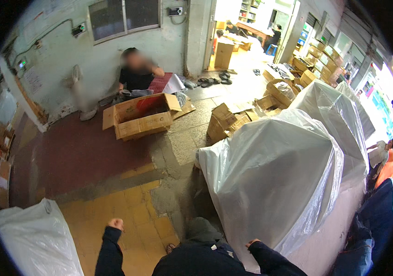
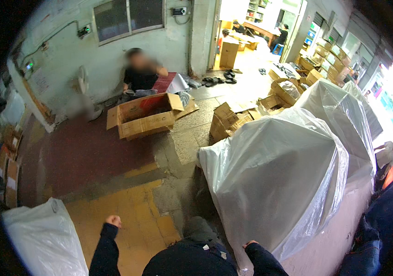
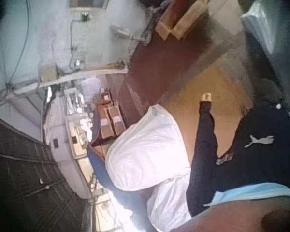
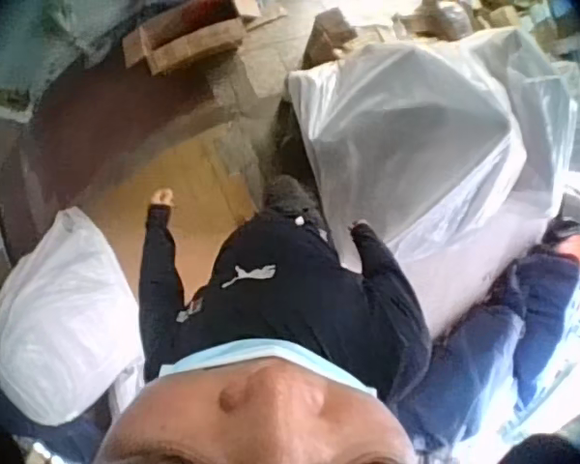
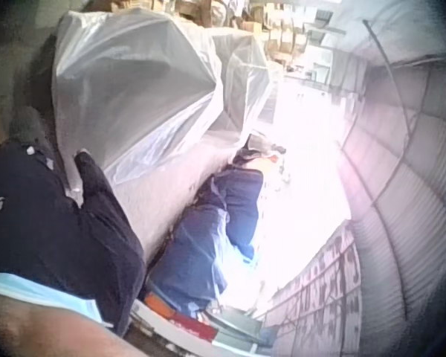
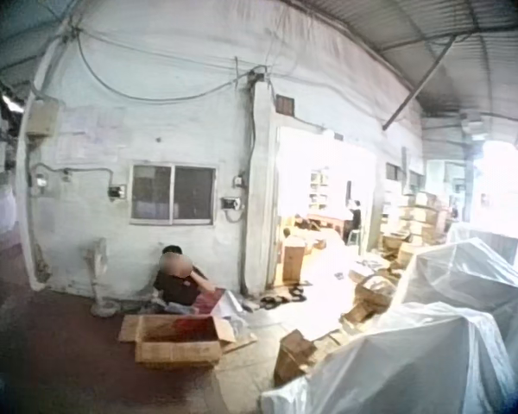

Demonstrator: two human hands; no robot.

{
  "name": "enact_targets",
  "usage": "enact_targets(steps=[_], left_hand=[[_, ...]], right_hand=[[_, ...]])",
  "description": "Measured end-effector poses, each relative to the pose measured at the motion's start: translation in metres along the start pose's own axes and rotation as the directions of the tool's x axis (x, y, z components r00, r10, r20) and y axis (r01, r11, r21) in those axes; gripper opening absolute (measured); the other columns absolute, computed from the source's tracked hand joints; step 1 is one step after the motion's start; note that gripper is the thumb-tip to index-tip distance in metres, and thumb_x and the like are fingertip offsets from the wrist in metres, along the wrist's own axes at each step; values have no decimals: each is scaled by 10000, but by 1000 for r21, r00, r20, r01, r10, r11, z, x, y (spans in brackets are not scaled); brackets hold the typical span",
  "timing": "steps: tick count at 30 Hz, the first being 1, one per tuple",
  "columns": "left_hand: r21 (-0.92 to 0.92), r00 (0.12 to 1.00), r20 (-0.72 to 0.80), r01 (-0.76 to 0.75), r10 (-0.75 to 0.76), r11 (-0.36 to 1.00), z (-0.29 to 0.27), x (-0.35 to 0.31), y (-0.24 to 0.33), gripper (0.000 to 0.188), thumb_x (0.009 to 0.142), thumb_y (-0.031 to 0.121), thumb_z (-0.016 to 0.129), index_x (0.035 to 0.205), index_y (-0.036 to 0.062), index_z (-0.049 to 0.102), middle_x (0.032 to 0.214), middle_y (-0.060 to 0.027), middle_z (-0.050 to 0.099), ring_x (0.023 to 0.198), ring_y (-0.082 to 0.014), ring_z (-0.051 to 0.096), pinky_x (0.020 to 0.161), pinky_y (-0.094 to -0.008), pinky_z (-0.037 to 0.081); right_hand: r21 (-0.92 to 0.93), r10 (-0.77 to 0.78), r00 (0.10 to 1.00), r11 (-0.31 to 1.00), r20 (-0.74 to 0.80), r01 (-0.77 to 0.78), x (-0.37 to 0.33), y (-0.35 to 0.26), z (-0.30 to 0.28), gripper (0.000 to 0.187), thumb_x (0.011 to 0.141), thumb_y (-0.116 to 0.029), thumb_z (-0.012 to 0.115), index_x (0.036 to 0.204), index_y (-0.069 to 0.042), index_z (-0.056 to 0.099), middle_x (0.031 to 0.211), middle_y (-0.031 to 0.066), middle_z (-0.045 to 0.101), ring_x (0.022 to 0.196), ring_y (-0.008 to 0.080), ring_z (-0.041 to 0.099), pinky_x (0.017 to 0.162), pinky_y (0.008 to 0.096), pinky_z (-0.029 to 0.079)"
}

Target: The person sits on the floor and repeatedly picks up plastic-wrapped packages from a cardboard box, then places them into a growing stack on the floor. The person handles the packages one at a time and occasionally adjusts the stack.

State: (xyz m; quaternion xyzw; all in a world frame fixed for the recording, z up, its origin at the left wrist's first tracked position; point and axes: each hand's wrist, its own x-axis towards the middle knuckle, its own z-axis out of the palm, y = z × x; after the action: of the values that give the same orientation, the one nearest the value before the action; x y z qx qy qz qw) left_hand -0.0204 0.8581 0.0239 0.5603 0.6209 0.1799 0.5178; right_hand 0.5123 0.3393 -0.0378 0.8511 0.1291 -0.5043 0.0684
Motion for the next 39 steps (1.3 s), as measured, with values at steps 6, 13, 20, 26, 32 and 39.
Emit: enact_targets(steps=[6,13,20,26,32,39], left_hand=[[-61,999,4,-42,42,997,25,153,125,213,914,247,581,896,36,606,704,-66,624,517,-151,559,458,-313,460],[643,786,392,138,-478,753,27,267,83,196,918,215,602,889,28,655,722,-82,656,562,-179,617,468,-342,492],[351,782,511,189,-357,917,84,440,198,286,863,338,654,967,72,677,862,-125,669,769,-290,617,654,-513,498],[564,837,529,-227,-137,794,108,681,281,358,837,358,652,1001,40,660,982,-162,658,919,-337,610,817,-491,508],[295,863,499,-82,-81,952,196,764,511,252,918,246,621,1038,25,633,775,-81,667,576,-152,625,477,-303,500],[162,854,501,-251,140,954,298,865,639,377,921,255,618,1183,-12,567,863,-103,673,603,-153,630,512,-288,500]], right_hand=[[-163,-154,979,971,137,175,74,-175,4,485,832,-497,623,1076,-84,696,995,147,703,987,298,654,834,390,510],[100,-532,772,798,-347,594,90,-474,-226,437,811,-477,608,1022,-106,699,929,181,690,893,345,663,810,412,518],[195,-399,738,795,-545,574,118,-624,-441,338,840,-353,601,1032,-92,694,939,146,702,897,310,670,816,380,521],[97,-240,797,932,-555,348,240,-655,-403,475,782,-520,577,920,-88,716,851,166,691,857,337,668,748,428,536],[48,59,998,997,-17,-58,280,-560,-363,513,767,-581,590,996,-145,735,956,111,701,938,265,660,839,386,509],[334,-45,990,939,-131,87,340,-649,-517,434,775,-477,652,1009,-118,725,985,145,697,940,296,663,845,387,518]])
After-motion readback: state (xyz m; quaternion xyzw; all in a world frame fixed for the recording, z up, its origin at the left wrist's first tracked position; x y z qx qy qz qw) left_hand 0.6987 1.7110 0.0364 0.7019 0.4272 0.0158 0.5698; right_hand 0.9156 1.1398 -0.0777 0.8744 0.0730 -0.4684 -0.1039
